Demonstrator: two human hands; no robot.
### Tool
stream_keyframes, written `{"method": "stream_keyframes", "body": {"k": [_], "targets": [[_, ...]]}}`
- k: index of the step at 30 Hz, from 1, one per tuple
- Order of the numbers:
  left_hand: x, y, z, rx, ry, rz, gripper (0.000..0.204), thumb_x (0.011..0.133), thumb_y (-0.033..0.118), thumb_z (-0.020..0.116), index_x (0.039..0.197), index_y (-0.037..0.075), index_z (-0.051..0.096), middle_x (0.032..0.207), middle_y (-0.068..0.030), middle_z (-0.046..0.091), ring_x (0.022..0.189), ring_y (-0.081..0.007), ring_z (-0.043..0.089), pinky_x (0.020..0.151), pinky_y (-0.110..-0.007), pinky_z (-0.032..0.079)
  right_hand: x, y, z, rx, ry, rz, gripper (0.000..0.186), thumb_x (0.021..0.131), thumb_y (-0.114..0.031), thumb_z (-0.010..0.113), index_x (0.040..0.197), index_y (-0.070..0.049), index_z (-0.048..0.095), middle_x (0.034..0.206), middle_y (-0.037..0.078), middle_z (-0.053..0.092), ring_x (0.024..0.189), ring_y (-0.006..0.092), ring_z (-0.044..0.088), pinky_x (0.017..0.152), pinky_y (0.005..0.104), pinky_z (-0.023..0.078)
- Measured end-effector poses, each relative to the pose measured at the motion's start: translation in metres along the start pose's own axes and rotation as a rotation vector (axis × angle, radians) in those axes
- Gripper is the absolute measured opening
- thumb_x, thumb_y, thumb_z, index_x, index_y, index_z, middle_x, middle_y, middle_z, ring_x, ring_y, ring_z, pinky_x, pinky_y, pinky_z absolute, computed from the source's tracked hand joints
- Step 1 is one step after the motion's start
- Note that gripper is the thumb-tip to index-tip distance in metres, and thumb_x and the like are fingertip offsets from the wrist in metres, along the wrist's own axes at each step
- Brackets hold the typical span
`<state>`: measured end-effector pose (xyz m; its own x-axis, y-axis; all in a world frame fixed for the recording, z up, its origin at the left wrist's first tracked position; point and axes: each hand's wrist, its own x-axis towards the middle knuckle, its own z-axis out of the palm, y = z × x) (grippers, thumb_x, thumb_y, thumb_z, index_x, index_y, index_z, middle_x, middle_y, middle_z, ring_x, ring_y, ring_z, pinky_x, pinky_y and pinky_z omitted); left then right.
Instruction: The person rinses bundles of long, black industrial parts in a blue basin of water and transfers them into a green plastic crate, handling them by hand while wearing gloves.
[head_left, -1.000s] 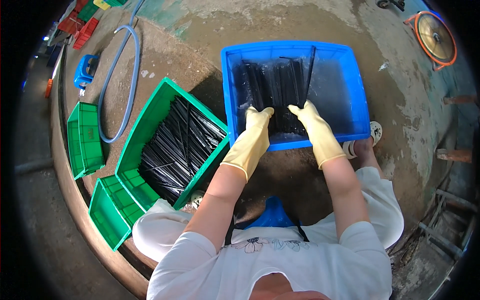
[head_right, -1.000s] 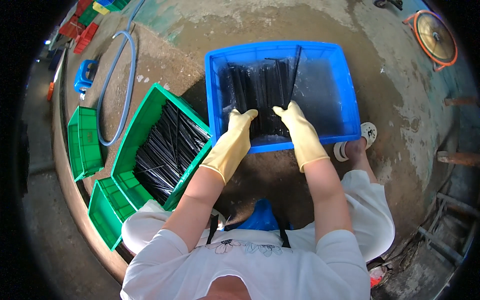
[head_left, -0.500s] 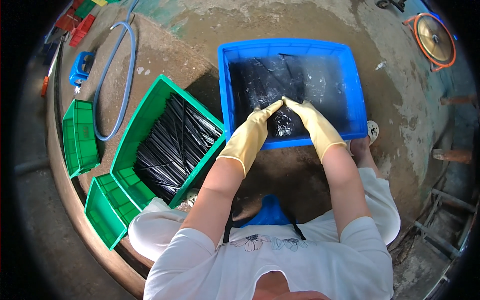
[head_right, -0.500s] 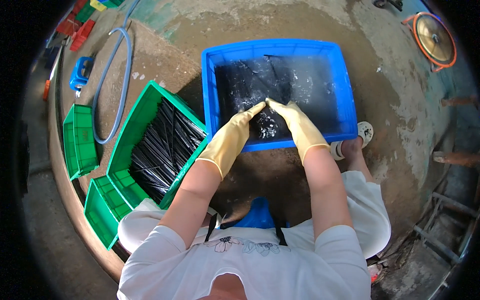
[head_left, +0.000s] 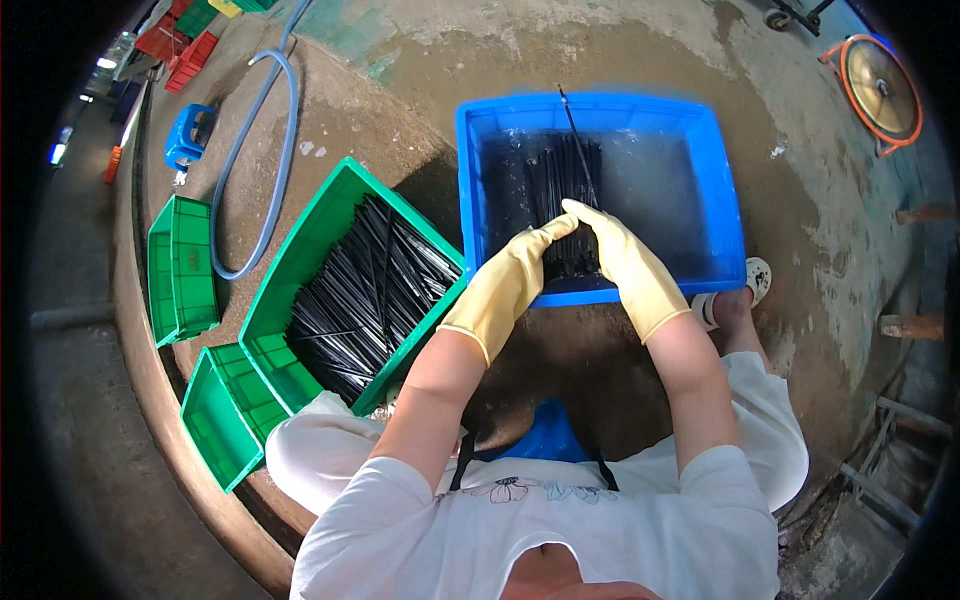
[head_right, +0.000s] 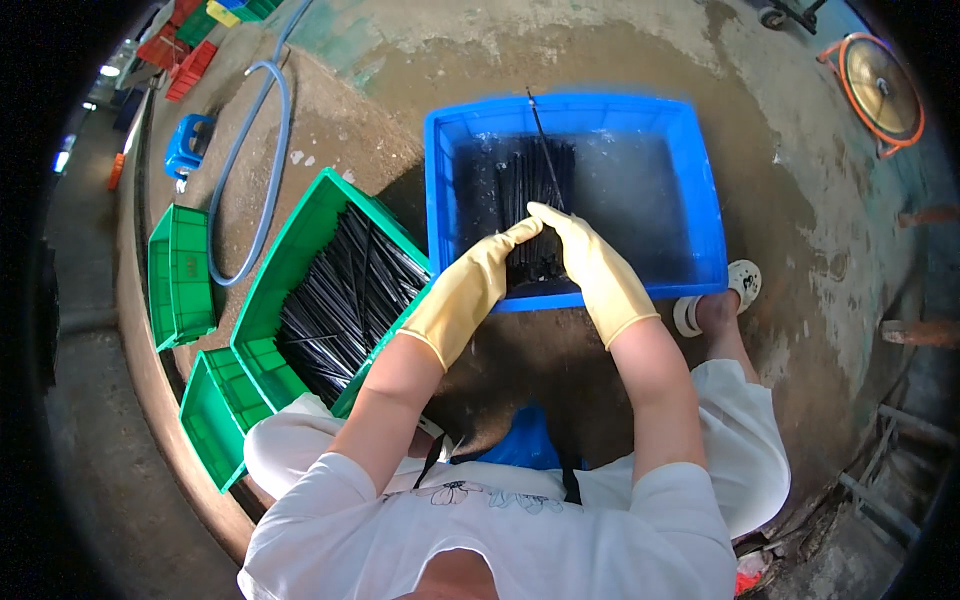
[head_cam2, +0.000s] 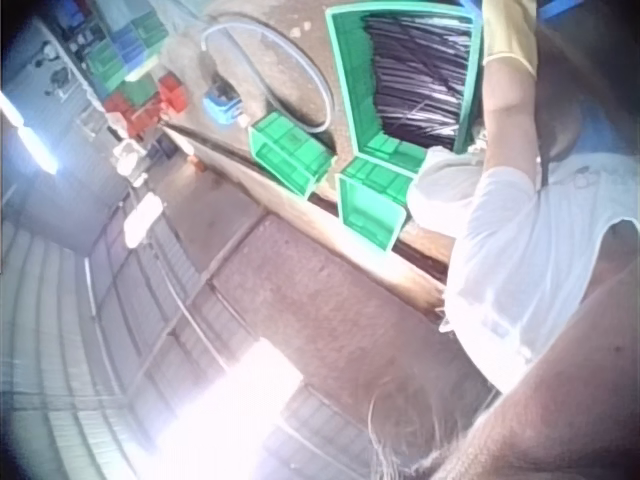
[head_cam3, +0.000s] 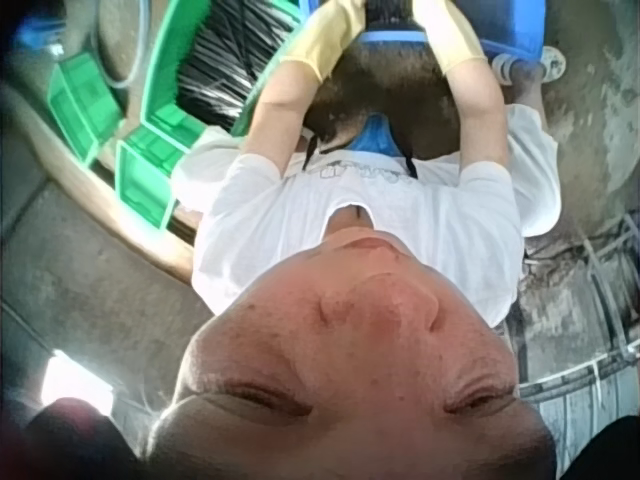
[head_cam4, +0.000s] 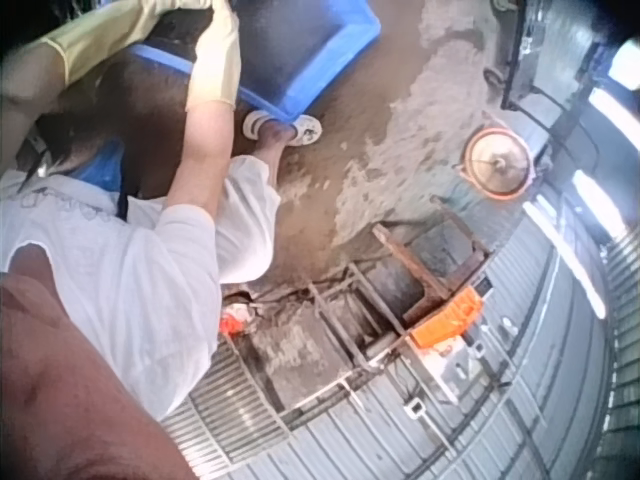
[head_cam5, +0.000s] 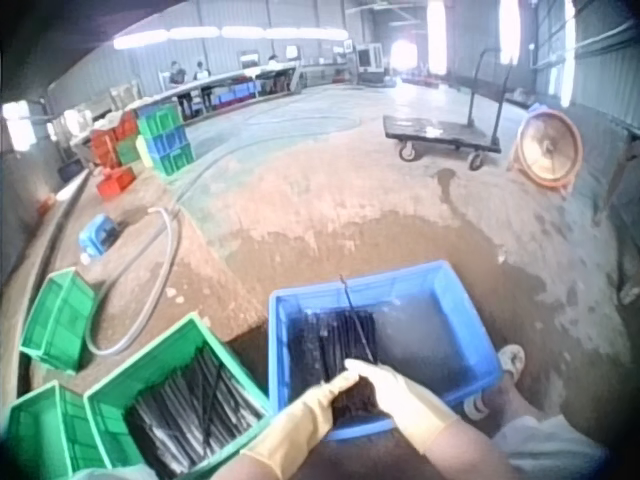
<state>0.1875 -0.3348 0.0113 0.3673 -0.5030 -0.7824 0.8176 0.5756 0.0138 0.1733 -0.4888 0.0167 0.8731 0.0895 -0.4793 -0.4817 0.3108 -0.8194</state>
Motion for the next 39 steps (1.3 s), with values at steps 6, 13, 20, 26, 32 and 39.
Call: {"method": "stream_keyframes", "body": {"k": [6,13,20,26,32,39], "targets": [[-0.063,-0.019,0.027,0.414,-0.075,0.123,0.055,0.096,0.025,0.064,0.146,0.007,0.048,0.140,-0.0151,0.059,0.130,-0.0343,0.055,0.111,-0.057,0.038,-0.053,-0.048,0.017,0.122,-0.034,0.258,0.029,0.094,-0.033,0.069,0.096,-0.005,0.073,0.094,0.010,0.074,0.084,0.0193,0.070,0.081,0.0335,0.055],[-0.144,-0.070,0.030,0.553,-0.148,0.283,0.051,0.094,0.017,0.069,0.140,0.005,0.052,0.132,-0.0179,0.064,0.117,-0.0326,0.064,0.099,-0.047,0.051,-0.136,-0.053,0.027,0.210,-0.117,0.144,0.040,0.097,-0.027,0.067,0.126,0.000,0.063,0.111,0.013,0.072,0.096,0.0211,0.071,0.087,0.0354,0.057],[-0.154,-0.117,-0.060,0.358,-0.218,0.158,0.051,0.092,0.004,0.065,0.141,0.006,0.053,0.125,-0.0177,0.067,0.112,-0.0303,0.067,0.092,-0.044,0.057,-0.174,0.047,0.026,0.269,-0.116,0.257,0.042,0.102,-0.025,0.060,0.134,0.001,0.057,0.119,0.017,0.068,0.106,0.0274,0.068,0.094,0.0442,0.057],[-0.178,-0.117,-0.064,0.344,-0.257,0.299,0.048,0.095,0.005,0.063,0.142,0.006,0.052,0.126,-0.0151,0.066,0.114,-0.0282,0.066,0.096,-0.038,0.056,-0.168,0.032,0.046,0.057,-0.191,0.189,0.050,0.097,-0.027,0.065,0.139,-0.003,0.053,0.120,0.012,0.067,0.110,0.0239,0.066,0.094,0.0379,0.056],[-0.194,-0.102,-0.093,0.318,-0.182,0.564,0.050,0.093,0.009,0.067,0.141,0.007,0.053,0.126,-0.0115,0.066,0.113,-0.0245,0.065,0.097,-0.037,0.054,-0.163,0.010,0.100,-0.046,-0.501,0.069,0.052,0.103,-0.020,0.057,0.150,-0.002,0.042,0.144,0.014,0.053,0.135,0.0197,0.050,0.115,0.0337,0.039],[-0.237,-0.057,-0.111,0.203,-0.088,0.775,0.043,0.101,0.017,0.060,0.141,0.005,0.052,0.137,-0.0113,0.061,0.123,-0.0251,0.060,0.106,-0.035,0.047,-0.104,-0.009,0.191,-0.265,-0.466,0.117,0.050,0.091,-0.023,0.072,0.134,-0.001,0.060,0.122,0.011,0.068,0.106,0.0191,0.067,0.092,0.0331,0.055]]}}
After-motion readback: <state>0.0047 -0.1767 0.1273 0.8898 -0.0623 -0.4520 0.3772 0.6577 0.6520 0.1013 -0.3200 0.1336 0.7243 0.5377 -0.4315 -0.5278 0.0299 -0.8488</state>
